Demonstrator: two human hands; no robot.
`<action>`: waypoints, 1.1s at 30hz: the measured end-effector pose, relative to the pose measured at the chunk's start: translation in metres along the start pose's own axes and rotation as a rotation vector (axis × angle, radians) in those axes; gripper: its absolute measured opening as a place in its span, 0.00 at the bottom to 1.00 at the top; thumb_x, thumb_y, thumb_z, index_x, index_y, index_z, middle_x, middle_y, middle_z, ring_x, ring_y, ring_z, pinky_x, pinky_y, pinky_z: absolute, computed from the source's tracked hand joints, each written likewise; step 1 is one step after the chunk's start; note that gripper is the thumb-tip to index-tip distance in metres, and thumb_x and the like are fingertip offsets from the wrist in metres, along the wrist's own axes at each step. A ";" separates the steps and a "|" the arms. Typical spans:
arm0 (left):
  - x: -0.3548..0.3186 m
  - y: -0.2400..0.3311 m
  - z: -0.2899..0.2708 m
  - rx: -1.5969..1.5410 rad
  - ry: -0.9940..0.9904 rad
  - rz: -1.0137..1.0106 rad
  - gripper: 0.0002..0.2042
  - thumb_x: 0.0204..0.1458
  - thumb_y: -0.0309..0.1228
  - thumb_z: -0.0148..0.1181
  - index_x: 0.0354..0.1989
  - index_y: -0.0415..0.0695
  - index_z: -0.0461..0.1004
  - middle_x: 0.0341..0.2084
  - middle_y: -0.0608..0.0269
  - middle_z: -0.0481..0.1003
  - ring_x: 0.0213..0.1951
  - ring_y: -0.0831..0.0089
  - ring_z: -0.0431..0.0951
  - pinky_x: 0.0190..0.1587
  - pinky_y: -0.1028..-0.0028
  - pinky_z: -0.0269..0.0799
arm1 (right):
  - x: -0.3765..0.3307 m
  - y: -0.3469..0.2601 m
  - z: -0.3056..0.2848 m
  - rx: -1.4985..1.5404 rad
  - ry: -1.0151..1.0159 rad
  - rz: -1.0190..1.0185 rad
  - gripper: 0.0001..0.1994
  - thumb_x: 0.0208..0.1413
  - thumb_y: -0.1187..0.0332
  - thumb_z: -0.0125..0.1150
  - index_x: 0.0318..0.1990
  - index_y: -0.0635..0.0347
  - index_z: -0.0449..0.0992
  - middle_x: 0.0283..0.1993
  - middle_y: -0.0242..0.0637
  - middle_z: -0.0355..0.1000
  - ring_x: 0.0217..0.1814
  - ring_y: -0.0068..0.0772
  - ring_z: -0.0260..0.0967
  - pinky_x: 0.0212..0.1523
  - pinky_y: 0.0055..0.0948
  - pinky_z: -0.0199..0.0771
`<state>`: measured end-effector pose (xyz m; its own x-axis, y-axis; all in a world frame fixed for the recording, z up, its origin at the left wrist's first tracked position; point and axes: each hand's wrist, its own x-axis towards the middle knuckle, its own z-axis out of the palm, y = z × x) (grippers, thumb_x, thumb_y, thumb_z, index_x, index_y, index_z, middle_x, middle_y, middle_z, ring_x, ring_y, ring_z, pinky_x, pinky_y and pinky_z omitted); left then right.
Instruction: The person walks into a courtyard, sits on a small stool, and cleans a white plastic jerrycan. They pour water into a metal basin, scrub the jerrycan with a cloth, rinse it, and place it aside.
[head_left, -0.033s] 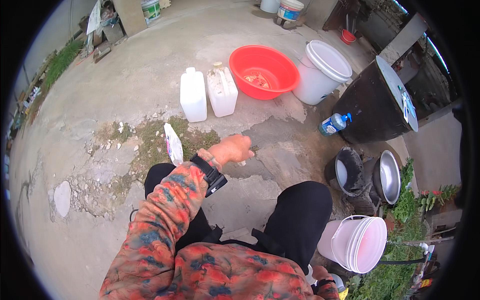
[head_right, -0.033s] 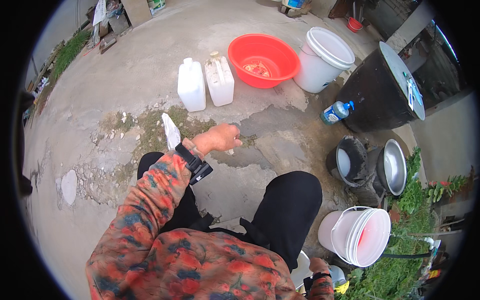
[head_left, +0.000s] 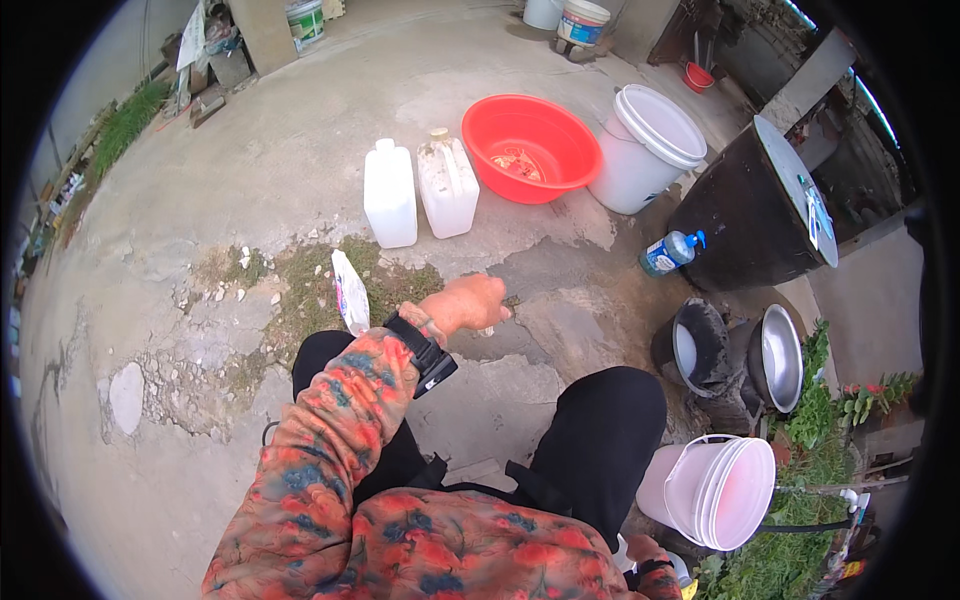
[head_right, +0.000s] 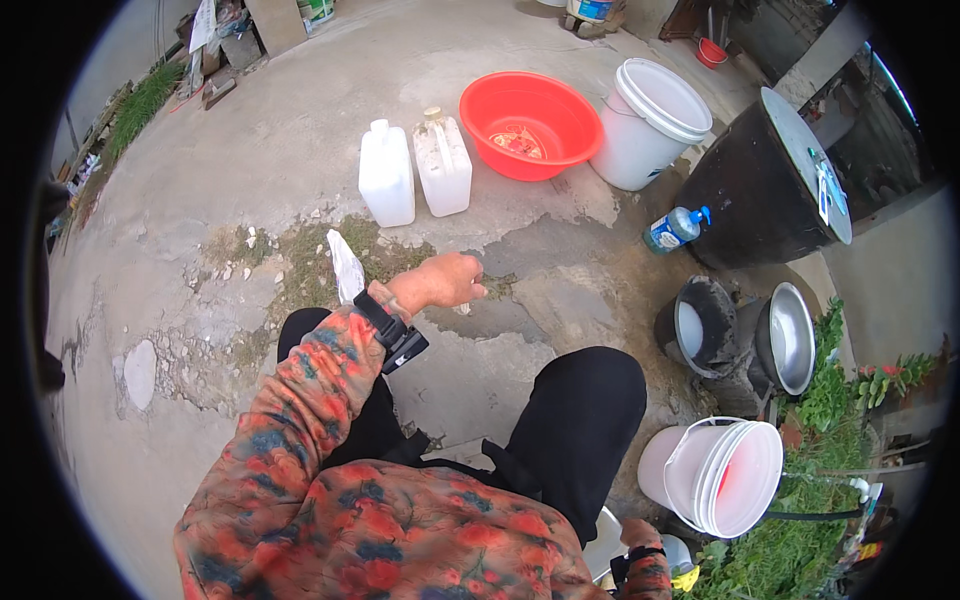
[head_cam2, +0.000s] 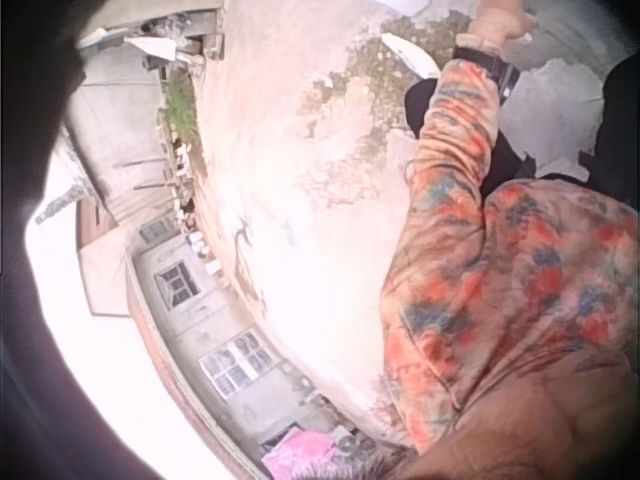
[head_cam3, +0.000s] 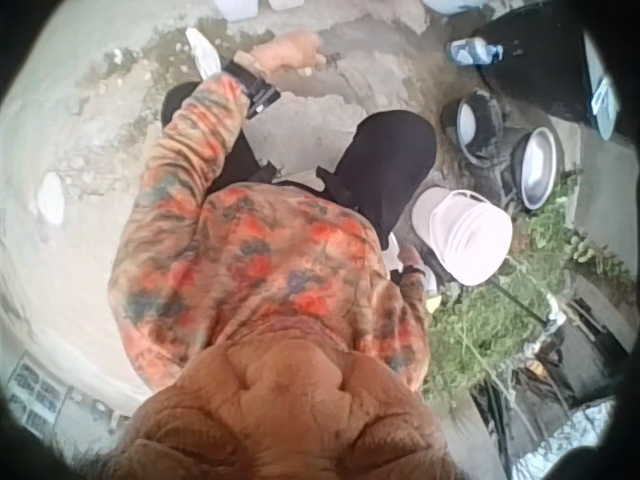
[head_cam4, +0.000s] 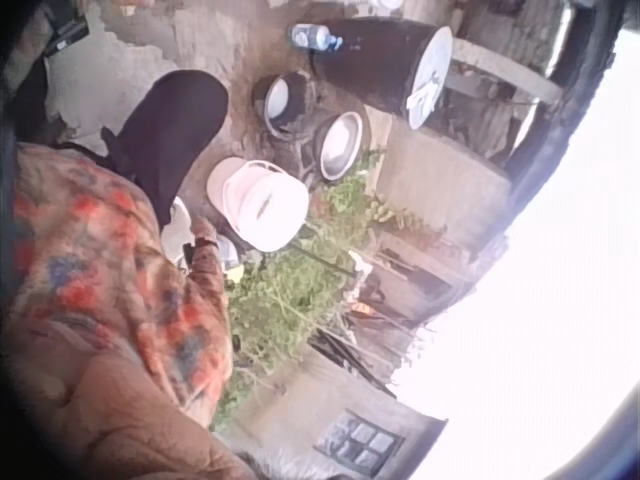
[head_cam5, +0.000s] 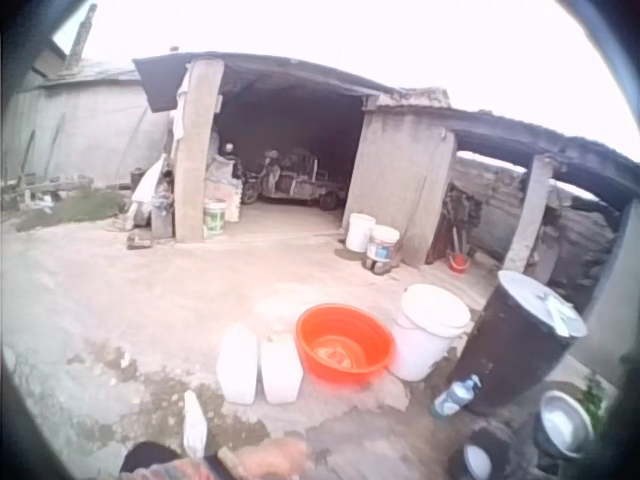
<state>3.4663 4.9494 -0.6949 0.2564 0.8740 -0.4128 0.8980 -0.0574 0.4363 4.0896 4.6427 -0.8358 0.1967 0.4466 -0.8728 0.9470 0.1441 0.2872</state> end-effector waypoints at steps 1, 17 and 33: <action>-0.001 -0.001 -0.001 -0.002 0.015 0.021 0.19 0.55 0.42 0.58 0.41 0.36 0.78 0.39 0.44 0.78 0.46 0.49 0.78 0.48 0.58 0.74 | -0.005 -0.003 -0.015 0.001 -0.047 -0.018 0.17 0.53 0.67 0.53 0.50 0.51 0.78 0.52 0.46 0.75 0.56 0.52 0.72 0.54 0.47 0.73; -0.027 0.017 -0.027 -0.190 0.249 0.006 0.16 0.57 0.42 0.56 0.38 0.38 0.76 0.34 0.44 0.78 0.40 0.47 0.79 0.42 0.53 0.75 | 0.026 -0.147 -0.462 -0.229 0.828 -0.613 0.13 0.53 0.72 0.51 0.46 0.58 0.74 0.48 0.48 0.72 0.54 0.51 0.69 0.51 0.42 0.72; -0.067 0.002 -0.039 -0.152 0.481 0.046 0.12 0.46 0.25 0.56 0.38 0.32 0.71 0.30 0.45 0.77 0.29 0.50 0.81 0.28 0.57 0.77 | 0.074 -0.503 -0.656 0.046 1.024 -0.934 0.33 0.54 0.66 0.61 0.68 0.55 0.56 0.69 0.60 0.53 0.70 0.62 0.53 0.66 0.48 0.60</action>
<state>3.4371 4.9096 -0.6347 0.0683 0.9976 0.0091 0.8180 -0.0613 0.5720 3.4615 5.1828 -0.7858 -0.7608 0.6469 -0.0513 0.6346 0.7250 -0.2678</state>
